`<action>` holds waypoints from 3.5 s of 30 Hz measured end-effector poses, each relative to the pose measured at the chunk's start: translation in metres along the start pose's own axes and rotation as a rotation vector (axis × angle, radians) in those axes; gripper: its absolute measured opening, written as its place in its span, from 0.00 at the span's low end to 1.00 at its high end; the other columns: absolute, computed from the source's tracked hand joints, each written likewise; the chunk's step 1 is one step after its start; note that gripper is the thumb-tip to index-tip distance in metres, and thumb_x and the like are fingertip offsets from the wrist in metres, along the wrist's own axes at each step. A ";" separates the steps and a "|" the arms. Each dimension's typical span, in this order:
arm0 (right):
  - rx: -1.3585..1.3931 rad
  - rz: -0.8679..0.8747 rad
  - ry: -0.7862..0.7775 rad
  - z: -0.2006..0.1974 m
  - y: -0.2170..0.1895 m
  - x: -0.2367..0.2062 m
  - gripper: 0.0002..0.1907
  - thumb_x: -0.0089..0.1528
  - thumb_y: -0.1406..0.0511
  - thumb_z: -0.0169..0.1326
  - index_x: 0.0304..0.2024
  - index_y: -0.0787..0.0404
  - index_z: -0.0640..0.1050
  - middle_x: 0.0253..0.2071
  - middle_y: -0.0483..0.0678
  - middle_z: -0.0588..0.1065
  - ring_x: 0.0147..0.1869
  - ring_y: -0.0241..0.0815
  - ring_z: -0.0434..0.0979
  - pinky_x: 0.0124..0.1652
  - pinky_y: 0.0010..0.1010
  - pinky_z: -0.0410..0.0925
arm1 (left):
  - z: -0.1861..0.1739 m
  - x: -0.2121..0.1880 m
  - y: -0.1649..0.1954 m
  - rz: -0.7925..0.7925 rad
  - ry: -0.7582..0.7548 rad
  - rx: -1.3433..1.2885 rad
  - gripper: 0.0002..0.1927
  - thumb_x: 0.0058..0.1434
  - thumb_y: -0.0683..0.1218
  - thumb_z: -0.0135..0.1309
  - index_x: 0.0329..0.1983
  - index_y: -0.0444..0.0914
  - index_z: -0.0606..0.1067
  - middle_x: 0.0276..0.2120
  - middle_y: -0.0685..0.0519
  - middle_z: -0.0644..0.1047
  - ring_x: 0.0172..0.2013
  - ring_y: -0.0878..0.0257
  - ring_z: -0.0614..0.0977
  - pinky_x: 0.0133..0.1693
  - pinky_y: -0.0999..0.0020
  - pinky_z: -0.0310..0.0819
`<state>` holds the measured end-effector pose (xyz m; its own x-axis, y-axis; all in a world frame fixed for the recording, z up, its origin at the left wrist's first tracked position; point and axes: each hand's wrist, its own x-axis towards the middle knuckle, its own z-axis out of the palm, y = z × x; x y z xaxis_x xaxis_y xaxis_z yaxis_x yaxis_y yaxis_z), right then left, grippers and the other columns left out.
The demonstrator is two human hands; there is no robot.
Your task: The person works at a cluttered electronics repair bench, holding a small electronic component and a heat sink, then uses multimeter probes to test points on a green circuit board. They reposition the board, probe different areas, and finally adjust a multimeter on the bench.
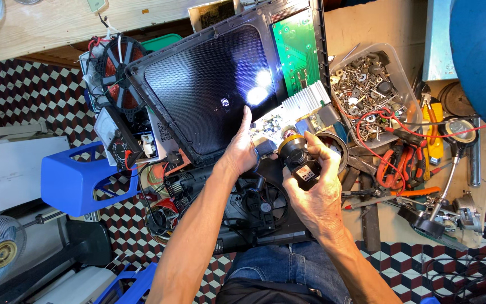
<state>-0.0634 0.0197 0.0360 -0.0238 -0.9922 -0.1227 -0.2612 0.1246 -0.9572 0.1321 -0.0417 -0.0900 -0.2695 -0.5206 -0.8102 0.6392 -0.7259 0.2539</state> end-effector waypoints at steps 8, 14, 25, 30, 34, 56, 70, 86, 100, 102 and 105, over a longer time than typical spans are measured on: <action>-0.071 0.053 0.001 0.000 0.000 0.001 0.35 0.57 0.72 0.61 0.64 0.65 0.62 0.61 0.58 0.71 0.64 0.49 0.75 0.62 0.37 0.68 | 0.004 0.000 0.004 0.027 0.019 0.113 0.42 0.61 0.76 0.43 0.55 0.37 0.75 0.43 0.47 0.84 0.35 0.58 0.86 0.27 0.52 0.82; -0.056 0.007 0.020 -0.002 0.005 0.003 0.33 0.58 0.72 0.61 0.62 0.67 0.61 0.65 0.60 0.69 0.67 0.50 0.73 0.64 0.37 0.67 | 0.011 -0.009 0.010 0.081 0.015 0.154 0.43 0.61 0.75 0.45 0.56 0.33 0.74 0.43 0.45 0.84 0.36 0.57 0.87 0.27 0.53 0.83; -0.011 -0.028 0.036 0.003 0.011 0.005 0.30 0.60 0.72 0.61 0.59 0.66 0.60 0.69 0.62 0.67 0.69 0.52 0.73 0.65 0.39 0.68 | 0.026 -0.023 0.019 0.132 0.032 0.264 0.44 0.59 0.75 0.47 0.54 0.31 0.75 0.41 0.46 0.83 0.36 0.58 0.86 0.28 0.56 0.84; -0.016 -0.029 0.036 0.004 0.010 0.004 0.30 0.60 0.72 0.61 0.59 0.65 0.61 0.69 0.62 0.67 0.69 0.52 0.73 0.65 0.39 0.68 | 0.030 -0.027 0.020 0.167 0.089 0.333 0.44 0.57 0.76 0.47 0.52 0.31 0.75 0.40 0.46 0.84 0.36 0.59 0.87 0.28 0.58 0.84; -0.039 -0.037 0.029 0.004 0.007 0.003 0.30 0.60 0.72 0.61 0.59 0.65 0.61 0.69 0.61 0.68 0.68 0.52 0.74 0.64 0.38 0.69 | 0.034 -0.031 0.019 0.169 0.089 0.326 0.43 0.58 0.76 0.47 0.52 0.32 0.77 0.39 0.48 0.83 0.36 0.61 0.86 0.28 0.59 0.84; -0.219 -0.233 0.004 0.009 -0.015 -0.008 0.31 0.59 0.72 0.64 0.58 0.65 0.62 0.68 0.60 0.68 0.59 0.51 0.79 0.53 0.36 0.74 | 0.042 -0.058 0.016 0.303 -0.033 0.471 0.43 0.62 0.76 0.42 0.53 0.33 0.78 0.42 0.50 0.81 0.41 0.65 0.81 0.40 0.67 0.79; -0.240 -0.206 0.008 0.001 -0.013 -0.026 0.32 0.58 0.72 0.64 0.59 0.67 0.62 0.69 0.58 0.66 0.60 0.49 0.76 0.57 0.36 0.71 | 0.036 -0.075 0.011 0.386 -0.226 0.597 0.34 0.67 0.67 0.46 0.53 0.34 0.78 0.48 0.50 0.80 0.51 0.65 0.77 0.58 0.67 0.66; 0.442 0.231 0.064 -0.029 -0.003 -0.048 0.28 0.61 0.75 0.58 0.59 0.62 0.61 0.61 0.55 0.70 0.61 0.40 0.73 0.59 0.31 0.70 | 0.029 -0.085 0.012 0.373 -0.533 0.912 0.27 0.63 0.53 0.57 0.63 0.38 0.71 0.59 0.50 0.76 0.62 0.62 0.75 0.64 0.64 0.67; 0.427 0.242 0.049 -0.042 0.019 -0.093 0.28 0.60 0.74 0.58 0.59 0.62 0.60 0.68 0.56 0.68 0.64 0.38 0.71 0.61 0.31 0.68 | 0.038 -0.108 -0.014 0.684 -0.379 1.425 0.34 0.50 0.57 0.69 0.56 0.39 0.73 0.53 0.48 0.78 0.56 0.56 0.80 0.59 0.62 0.72; 0.414 0.236 0.045 -0.042 0.022 -0.093 0.28 0.60 0.74 0.57 0.59 0.62 0.60 0.69 0.58 0.68 0.65 0.39 0.71 0.62 0.32 0.69 | 0.037 -0.109 -0.019 0.719 -0.363 1.394 0.33 0.49 0.55 0.70 0.56 0.40 0.73 0.54 0.48 0.77 0.57 0.55 0.80 0.60 0.61 0.72; 0.390 0.204 0.040 -0.041 0.026 -0.096 0.28 0.60 0.74 0.57 0.59 0.62 0.60 0.70 0.59 0.67 0.67 0.41 0.71 0.64 0.33 0.68 | 0.033 -0.111 -0.029 0.714 -0.318 1.415 0.33 0.50 0.54 0.71 0.56 0.40 0.73 0.55 0.47 0.75 0.59 0.53 0.77 0.62 0.60 0.71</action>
<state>-0.1075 0.1178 0.0332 -0.0768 -0.9455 -0.3165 0.1362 0.3045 -0.9427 0.1196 0.0223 0.0100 -0.4697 -0.8528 -0.2284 -0.3998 -0.0252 0.9163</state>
